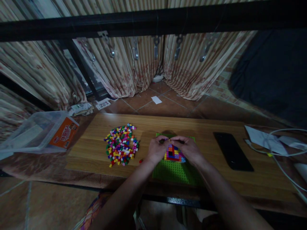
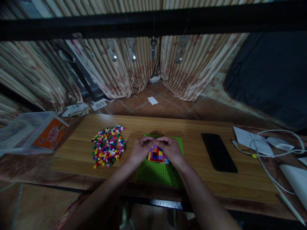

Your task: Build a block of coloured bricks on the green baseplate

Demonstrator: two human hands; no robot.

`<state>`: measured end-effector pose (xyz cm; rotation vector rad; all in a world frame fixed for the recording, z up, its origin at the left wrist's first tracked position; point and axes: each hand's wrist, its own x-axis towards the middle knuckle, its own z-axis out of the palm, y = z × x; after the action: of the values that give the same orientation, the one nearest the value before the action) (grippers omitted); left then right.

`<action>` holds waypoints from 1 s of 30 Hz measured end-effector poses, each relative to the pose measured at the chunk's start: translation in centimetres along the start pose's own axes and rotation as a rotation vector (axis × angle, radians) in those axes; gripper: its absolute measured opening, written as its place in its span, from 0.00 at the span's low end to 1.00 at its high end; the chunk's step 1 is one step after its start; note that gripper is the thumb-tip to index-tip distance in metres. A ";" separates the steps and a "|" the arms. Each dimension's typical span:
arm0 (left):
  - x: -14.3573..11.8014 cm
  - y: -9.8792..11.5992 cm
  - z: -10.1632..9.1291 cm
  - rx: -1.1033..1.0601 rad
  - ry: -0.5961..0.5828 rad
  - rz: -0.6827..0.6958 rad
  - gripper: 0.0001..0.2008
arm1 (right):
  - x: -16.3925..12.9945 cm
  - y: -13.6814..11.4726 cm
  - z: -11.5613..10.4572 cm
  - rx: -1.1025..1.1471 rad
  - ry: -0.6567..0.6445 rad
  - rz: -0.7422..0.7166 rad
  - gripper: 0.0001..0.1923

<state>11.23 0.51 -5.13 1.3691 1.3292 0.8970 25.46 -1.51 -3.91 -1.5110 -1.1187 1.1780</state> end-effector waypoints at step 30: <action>-0.7 0.3 -2.3 0.129 0.014 0.083 0.12 | 0.1 0.1 -0.7 -0.075 0.072 -0.026 0.18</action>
<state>9.05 0.22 -4.22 1.5292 1.3693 0.8907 26.21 -1.55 -3.92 -1.5786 -1.1416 1.0660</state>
